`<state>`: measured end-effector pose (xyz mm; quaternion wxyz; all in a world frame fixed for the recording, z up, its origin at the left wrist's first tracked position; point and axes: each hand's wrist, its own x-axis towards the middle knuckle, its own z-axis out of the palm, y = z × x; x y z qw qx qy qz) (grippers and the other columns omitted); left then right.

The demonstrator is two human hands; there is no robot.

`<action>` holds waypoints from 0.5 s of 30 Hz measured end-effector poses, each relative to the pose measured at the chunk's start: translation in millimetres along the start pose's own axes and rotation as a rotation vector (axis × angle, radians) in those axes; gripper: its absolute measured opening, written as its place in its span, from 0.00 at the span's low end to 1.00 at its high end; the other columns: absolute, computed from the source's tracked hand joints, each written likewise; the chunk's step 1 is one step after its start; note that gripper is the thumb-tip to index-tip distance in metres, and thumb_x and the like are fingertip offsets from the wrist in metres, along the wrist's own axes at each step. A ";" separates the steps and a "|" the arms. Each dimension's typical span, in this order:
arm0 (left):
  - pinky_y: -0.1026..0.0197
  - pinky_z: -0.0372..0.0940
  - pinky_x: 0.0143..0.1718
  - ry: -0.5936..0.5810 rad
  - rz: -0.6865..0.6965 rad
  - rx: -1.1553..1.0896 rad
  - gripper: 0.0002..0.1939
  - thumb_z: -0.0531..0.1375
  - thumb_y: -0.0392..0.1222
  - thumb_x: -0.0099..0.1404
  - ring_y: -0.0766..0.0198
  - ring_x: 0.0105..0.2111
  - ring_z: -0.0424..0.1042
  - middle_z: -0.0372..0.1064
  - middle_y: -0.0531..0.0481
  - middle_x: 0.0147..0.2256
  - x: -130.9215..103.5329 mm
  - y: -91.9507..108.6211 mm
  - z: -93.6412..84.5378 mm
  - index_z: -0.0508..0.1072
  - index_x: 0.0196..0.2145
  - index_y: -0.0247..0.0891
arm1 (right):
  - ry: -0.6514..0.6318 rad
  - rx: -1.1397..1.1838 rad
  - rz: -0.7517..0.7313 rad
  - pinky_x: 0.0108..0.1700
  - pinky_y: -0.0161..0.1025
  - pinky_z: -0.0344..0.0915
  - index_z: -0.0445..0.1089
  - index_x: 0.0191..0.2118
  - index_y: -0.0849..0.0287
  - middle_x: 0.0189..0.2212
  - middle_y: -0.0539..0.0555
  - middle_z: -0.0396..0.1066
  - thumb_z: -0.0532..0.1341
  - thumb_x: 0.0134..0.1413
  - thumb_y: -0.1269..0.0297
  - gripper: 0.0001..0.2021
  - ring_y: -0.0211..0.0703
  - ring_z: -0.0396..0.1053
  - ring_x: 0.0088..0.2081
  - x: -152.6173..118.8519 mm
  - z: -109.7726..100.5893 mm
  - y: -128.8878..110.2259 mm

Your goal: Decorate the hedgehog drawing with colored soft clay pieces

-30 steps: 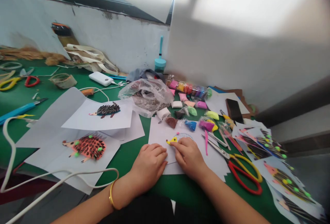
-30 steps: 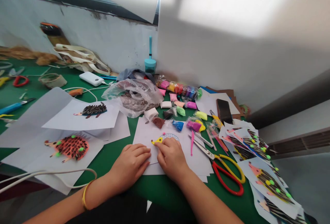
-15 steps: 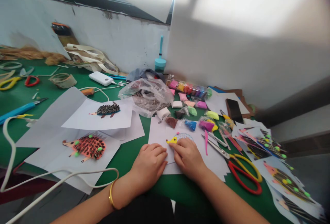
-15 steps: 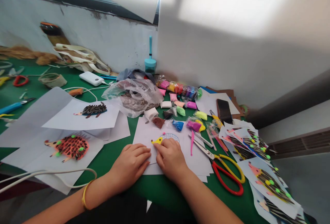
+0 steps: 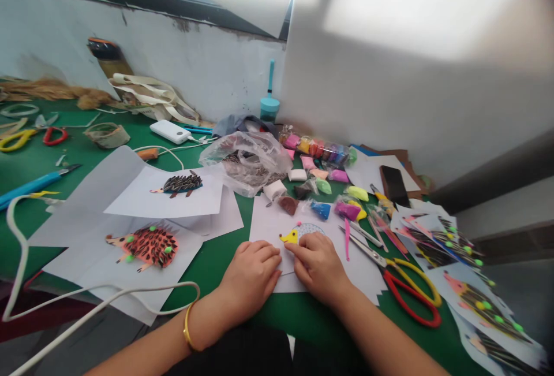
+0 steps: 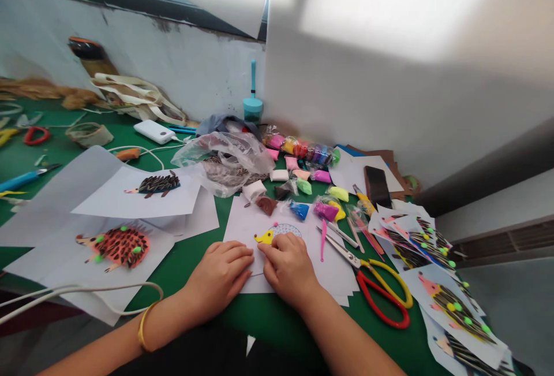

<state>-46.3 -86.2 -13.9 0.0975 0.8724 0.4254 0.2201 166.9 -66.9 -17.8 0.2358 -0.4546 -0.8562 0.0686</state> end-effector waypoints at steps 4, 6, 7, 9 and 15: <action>0.49 0.58 0.49 -0.002 -0.008 0.002 0.10 0.59 0.38 0.67 0.54 0.50 0.69 0.74 0.48 0.47 -0.2 0.8 0.4 0.74 0.46 0.41 | -0.046 -0.058 0.005 0.45 0.47 0.57 0.72 0.55 0.52 0.37 0.56 0.68 0.58 0.57 0.70 0.20 0.48 0.62 0.40 1.4 0.9 -4.6; 0.49 0.58 0.49 -0.003 -0.010 0.004 0.10 0.59 0.38 0.67 0.54 0.50 0.69 0.74 0.47 0.47 -0.3 0.9 0.9 0.74 0.45 0.41 | -0.066 -0.073 0.010 0.44 0.47 0.57 0.72 0.54 0.53 0.37 0.56 0.68 0.58 0.58 0.69 0.19 0.48 0.62 0.40 2.2 1.8 -5.7; 0.49 0.58 0.49 0.000 -0.008 0.005 0.10 0.59 0.38 0.67 0.54 0.50 0.69 0.74 0.47 0.47 -0.3 0.9 1.2 0.74 0.45 0.41 | -0.071 -0.076 0.012 0.44 0.47 0.57 0.73 0.54 0.53 0.36 0.56 0.68 0.58 0.58 0.69 0.18 0.49 0.62 0.40 2.4 2.2 -5.8; 0.49 0.58 0.49 0.009 -0.002 0.008 0.09 0.59 0.38 0.66 0.54 0.50 0.69 0.74 0.47 0.47 -0.1 0.8 1.3 0.74 0.45 0.41 | -0.068 -0.075 0.015 0.44 0.47 0.57 0.74 0.52 0.53 0.36 0.57 0.68 0.57 0.59 0.68 0.17 0.49 0.62 0.40 2.5 2.5 -5.5; 0.51 0.59 0.48 0.032 0.016 0.008 0.09 0.59 0.38 0.66 0.56 0.49 0.70 0.74 0.47 0.46 0.5 0.3 -0.5 0.74 0.45 0.41 | 0.022 -0.023 0.024 0.44 0.46 0.58 0.73 0.54 0.54 0.36 0.56 0.68 0.56 0.58 0.71 0.19 0.48 0.63 0.40 1.4 -1.6 -0.9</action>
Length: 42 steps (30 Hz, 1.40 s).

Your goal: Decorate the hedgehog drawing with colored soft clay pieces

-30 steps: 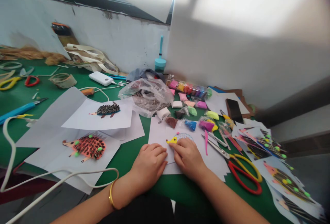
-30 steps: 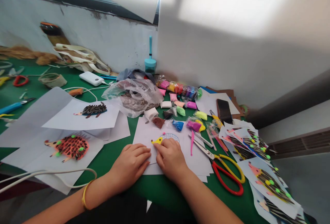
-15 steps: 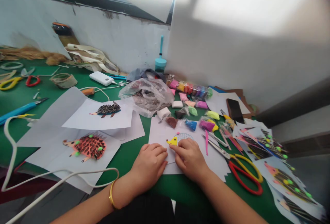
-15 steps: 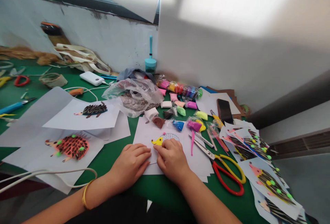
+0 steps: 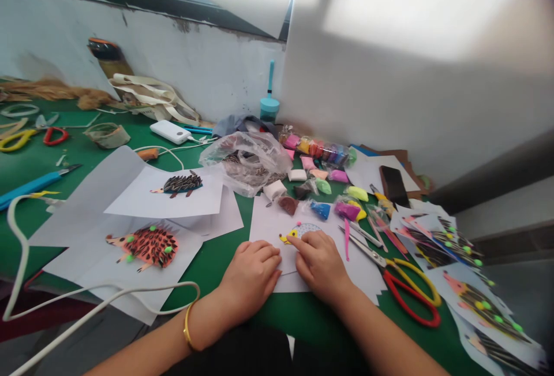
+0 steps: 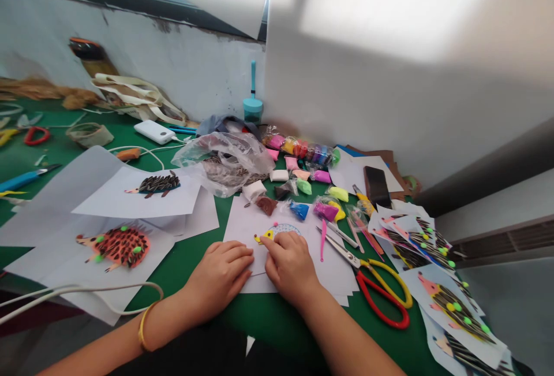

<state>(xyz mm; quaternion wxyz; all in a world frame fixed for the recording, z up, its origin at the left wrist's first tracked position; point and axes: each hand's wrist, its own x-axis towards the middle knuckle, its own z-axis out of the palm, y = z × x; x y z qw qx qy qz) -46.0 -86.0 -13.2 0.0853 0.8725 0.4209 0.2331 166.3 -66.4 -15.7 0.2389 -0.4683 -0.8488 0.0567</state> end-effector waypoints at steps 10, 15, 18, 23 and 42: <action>0.50 0.59 0.49 -0.007 -0.008 0.004 0.10 0.59 0.38 0.66 0.55 0.49 0.70 0.74 0.48 0.46 0.0 0.2 1.4 0.74 0.45 0.41 | -0.067 -0.053 -0.030 0.43 0.45 0.55 0.75 0.49 0.51 0.35 0.54 0.67 0.59 0.58 0.69 0.15 0.47 0.62 0.39 -0.3 2.0 -1.3; 0.50 0.60 0.49 0.001 -0.005 0.001 0.10 0.59 0.38 0.66 0.55 0.49 0.70 0.74 0.47 0.46 0.1 0.3 1.0 0.75 0.45 0.42 | -0.049 -0.033 -0.039 0.44 0.45 0.56 0.74 0.50 0.53 0.35 0.55 0.67 0.58 0.58 0.69 0.16 0.47 0.62 0.39 0.4 2.0 -2.1; 0.50 0.59 0.48 -0.015 -0.009 0.000 0.10 0.59 0.37 0.66 0.55 0.49 0.70 0.74 0.48 0.46 0.4 0.4 0.2 0.74 0.45 0.42 | -0.030 -0.024 -0.014 0.45 0.46 0.56 0.73 0.53 0.54 0.36 0.55 0.68 0.57 0.58 0.70 0.18 0.48 0.63 0.40 -0.2 1.6 -1.0; 0.49 0.58 0.49 -0.040 -0.014 -0.003 0.09 0.58 0.37 0.67 0.54 0.49 0.69 0.74 0.48 0.47 0.8 0.5 -0.5 0.73 0.45 0.41 | -0.021 -0.018 -0.006 0.44 0.46 0.57 0.74 0.51 0.54 0.35 0.56 0.68 0.57 0.59 0.70 0.17 0.48 0.63 0.40 -1.0 2.8 1.2; 0.48 0.58 0.50 -0.052 -0.026 0.000 0.09 0.58 0.38 0.68 0.55 0.50 0.69 0.74 0.49 0.47 -0.8 0.0 1.8 0.73 0.45 0.41 | -0.123 -0.050 0.014 0.46 0.46 0.56 0.72 0.55 0.51 0.37 0.56 0.67 0.58 0.58 0.69 0.19 0.48 0.62 0.41 -0.2 3.5 -4.0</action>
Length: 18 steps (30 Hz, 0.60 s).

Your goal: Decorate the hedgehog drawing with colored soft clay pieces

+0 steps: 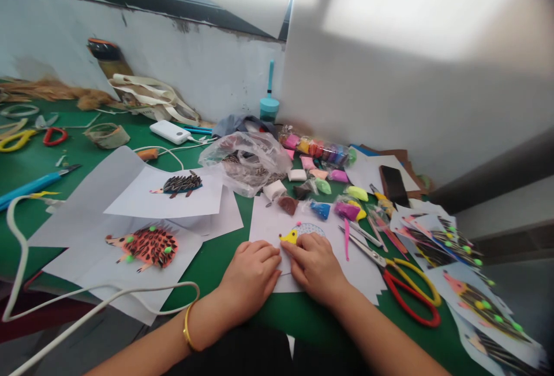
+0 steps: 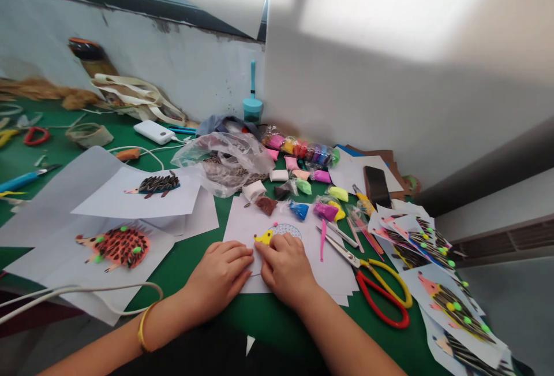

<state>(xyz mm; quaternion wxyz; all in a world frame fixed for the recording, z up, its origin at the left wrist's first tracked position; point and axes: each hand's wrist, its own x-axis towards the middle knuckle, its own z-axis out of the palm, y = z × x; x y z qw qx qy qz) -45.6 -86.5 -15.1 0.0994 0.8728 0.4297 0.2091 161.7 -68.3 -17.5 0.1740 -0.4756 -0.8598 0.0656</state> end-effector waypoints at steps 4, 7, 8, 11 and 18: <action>0.48 0.58 0.50 0.001 -0.002 0.000 0.10 0.59 0.38 0.67 0.54 0.50 0.69 0.74 0.48 0.47 0.2 0.1 0.2 0.73 0.46 0.41 | 0.002 -0.007 -0.009 0.46 0.46 0.56 0.72 0.56 0.52 0.37 0.56 0.68 0.58 0.58 0.68 0.20 0.49 0.61 0.41 -0.8 -0.3 -1.3; 0.48 0.58 0.50 0.009 -0.006 0.003 0.10 0.59 0.39 0.67 0.54 0.50 0.69 0.74 0.48 0.47 0.0 0.3 0.6 0.73 0.46 0.41 | 0.013 -0.004 -0.044 0.46 0.46 0.56 0.72 0.56 0.52 0.37 0.56 0.68 0.58 0.58 0.68 0.20 0.49 0.61 0.41 -1.8 -0.5 -2.3; 0.48 0.58 0.50 0.010 -0.007 0.003 0.10 0.58 0.39 0.67 0.54 0.50 0.69 0.74 0.48 0.47 -0.1 0.3 0.7 0.73 0.47 0.41 | 0.017 -0.009 -0.051 0.46 0.46 0.56 0.72 0.55 0.52 0.37 0.56 0.68 0.58 0.58 0.68 0.19 0.49 0.61 0.41 -2.1 -0.3 -2.7; 0.48 0.58 0.50 0.005 -0.006 0.003 0.10 0.58 0.38 0.67 0.53 0.50 0.69 0.74 0.47 0.47 -0.1 0.6 0.5 0.73 0.46 0.41 | 0.022 -0.028 -0.055 0.46 0.46 0.56 0.71 0.55 0.54 0.38 0.56 0.69 0.59 0.58 0.68 0.19 0.49 0.61 0.41 -2.2 1.0 -4.0; 0.48 0.58 0.49 0.012 0.004 -0.002 0.09 0.58 0.38 0.67 0.54 0.50 0.69 0.74 0.49 0.48 0.5 0.4 -0.7 0.73 0.45 0.41 | 0.080 -0.014 -0.021 0.46 0.46 0.56 0.73 0.53 0.56 0.36 0.56 0.69 0.57 0.59 0.69 0.17 0.48 0.62 0.41 -2.0 -0.5 0.7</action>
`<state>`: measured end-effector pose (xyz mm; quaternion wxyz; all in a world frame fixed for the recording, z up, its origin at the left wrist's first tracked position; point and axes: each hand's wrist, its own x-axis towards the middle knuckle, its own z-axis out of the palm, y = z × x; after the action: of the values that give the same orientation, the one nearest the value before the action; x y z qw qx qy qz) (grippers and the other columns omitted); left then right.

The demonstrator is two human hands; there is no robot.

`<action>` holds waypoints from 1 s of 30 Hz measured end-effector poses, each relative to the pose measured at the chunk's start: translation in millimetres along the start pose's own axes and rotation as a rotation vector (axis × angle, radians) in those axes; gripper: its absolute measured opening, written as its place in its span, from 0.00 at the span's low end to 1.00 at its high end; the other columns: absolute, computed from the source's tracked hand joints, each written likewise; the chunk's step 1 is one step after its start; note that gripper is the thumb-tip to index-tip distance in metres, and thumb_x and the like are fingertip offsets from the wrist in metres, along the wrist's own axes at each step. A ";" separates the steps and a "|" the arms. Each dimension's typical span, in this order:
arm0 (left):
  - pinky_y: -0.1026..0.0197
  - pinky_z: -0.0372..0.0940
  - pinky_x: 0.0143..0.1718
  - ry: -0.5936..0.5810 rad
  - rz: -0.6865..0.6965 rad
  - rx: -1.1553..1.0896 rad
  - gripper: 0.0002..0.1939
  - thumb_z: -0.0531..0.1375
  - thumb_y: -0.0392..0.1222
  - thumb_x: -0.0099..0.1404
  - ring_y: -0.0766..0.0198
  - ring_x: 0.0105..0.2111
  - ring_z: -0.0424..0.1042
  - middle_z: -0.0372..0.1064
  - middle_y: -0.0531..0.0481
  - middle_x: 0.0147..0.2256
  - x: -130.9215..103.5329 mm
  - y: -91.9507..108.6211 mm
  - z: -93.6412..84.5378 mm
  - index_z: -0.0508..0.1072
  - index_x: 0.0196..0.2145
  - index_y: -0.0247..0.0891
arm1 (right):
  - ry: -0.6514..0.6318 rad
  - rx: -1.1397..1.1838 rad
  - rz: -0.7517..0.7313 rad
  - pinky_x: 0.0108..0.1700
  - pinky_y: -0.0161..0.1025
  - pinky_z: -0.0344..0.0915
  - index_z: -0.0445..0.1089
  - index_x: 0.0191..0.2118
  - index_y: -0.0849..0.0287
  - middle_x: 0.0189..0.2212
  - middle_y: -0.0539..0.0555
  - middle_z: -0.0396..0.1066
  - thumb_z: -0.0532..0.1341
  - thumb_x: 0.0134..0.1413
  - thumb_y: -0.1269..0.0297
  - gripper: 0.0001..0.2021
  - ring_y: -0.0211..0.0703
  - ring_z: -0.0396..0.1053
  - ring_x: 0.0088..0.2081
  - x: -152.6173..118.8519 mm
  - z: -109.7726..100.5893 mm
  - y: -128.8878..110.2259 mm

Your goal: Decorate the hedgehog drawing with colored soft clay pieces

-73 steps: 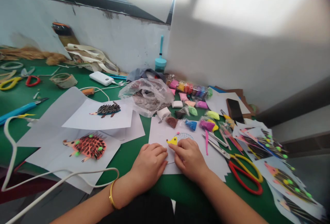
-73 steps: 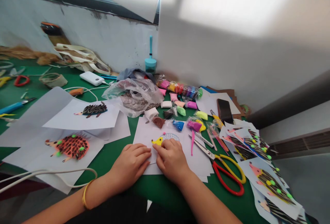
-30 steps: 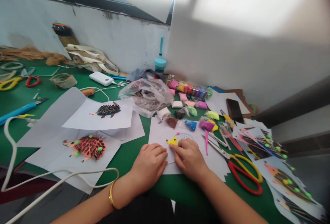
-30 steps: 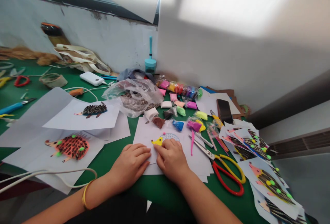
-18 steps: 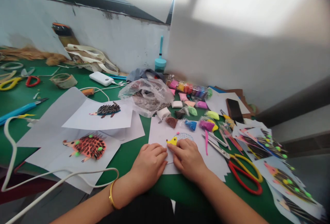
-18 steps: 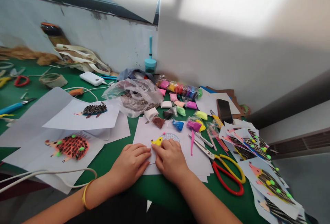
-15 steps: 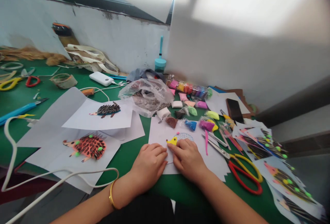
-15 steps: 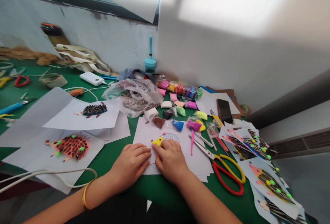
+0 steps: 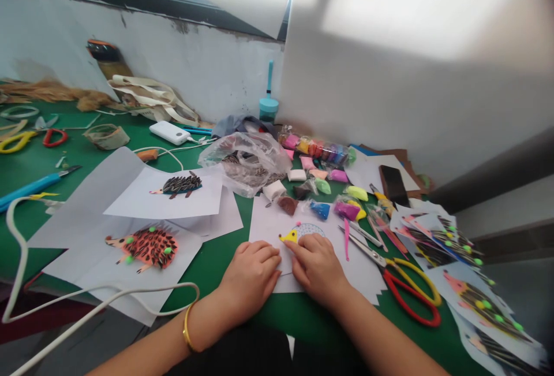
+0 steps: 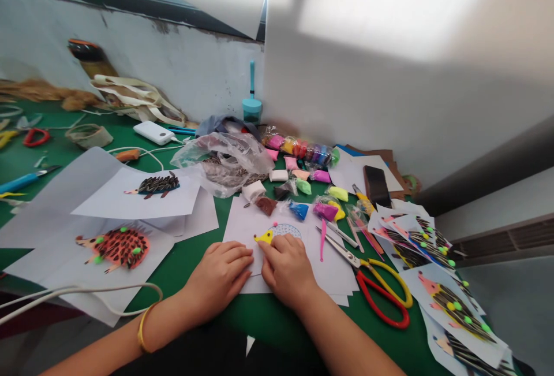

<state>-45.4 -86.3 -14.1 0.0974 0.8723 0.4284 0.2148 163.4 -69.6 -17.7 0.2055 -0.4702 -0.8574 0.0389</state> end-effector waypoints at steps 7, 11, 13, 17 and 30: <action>0.49 0.57 0.49 0.003 0.000 -0.003 0.09 0.59 0.38 0.67 0.55 0.49 0.69 0.74 0.49 0.47 -0.3 0.2 -0.1 0.73 0.45 0.41 | -0.006 -0.004 0.020 0.44 0.46 0.55 0.74 0.51 0.56 0.35 0.55 0.68 0.57 0.59 0.68 0.16 0.48 0.62 0.40 -0.3 -1.0 2.5; 0.50 0.58 0.49 0.011 0.002 0.001 0.09 0.59 0.38 0.66 0.55 0.49 0.69 0.74 0.50 0.47 -0.4 0.1 0.3 0.74 0.45 0.41 | -0.022 -0.016 0.027 0.45 0.46 0.55 0.74 0.51 0.56 0.36 0.55 0.69 0.57 0.59 0.68 0.16 0.49 0.63 0.41 0.2 0.1 0.9; 0.49 0.58 0.49 0.009 0.002 0.000 0.09 0.59 0.38 0.67 0.55 0.49 0.69 0.74 0.50 0.47 -0.3 0.1 0.4 0.74 0.45 0.42 | -0.013 -0.010 0.036 0.45 0.46 0.55 0.73 0.52 0.56 0.36 0.56 0.68 0.57 0.59 0.69 0.17 0.49 0.63 0.40 0.2 0.0 1.0; 0.49 0.58 0.49 0.017 0.007 0.006 0.09 0.60 0.38 0.66 0.56 0.49 0.70 0.74 0.49 0.47 -0.2 0.0 0.2 0.74 0.45 0.41 | -0.023 -0.024 0.025 0.45 0.45 0.55 0.73 0.53 0.55 0.36 0.55 0.68 0.57 0.59 0.68 0.17 0.48 0.62 0.41 0.2 -0.4 0.4; 0.48 0.59 0.50 0.001 -0.006 0.016 0.10 0.58 0.38 0.67 0.54 0.49 0.69 0.74 0.47 0.46 -0.6 0.2 0.7 0.74 0.46 0.41 | -0.023 -0.023 -0.045 0.45 0.46 0.55 0.73 0.52 0.54 0.36 0.55 0.69 0.57 0.60 0.68 0.16 0.48 0.62 0.40 -2.2 -1.5 -4.0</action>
<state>-45.2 -86.9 -14.9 0.0907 0.8717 0.4326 0.2114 161.8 -73.9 -16.0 0.1907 -0.4527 -0.8705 0.0298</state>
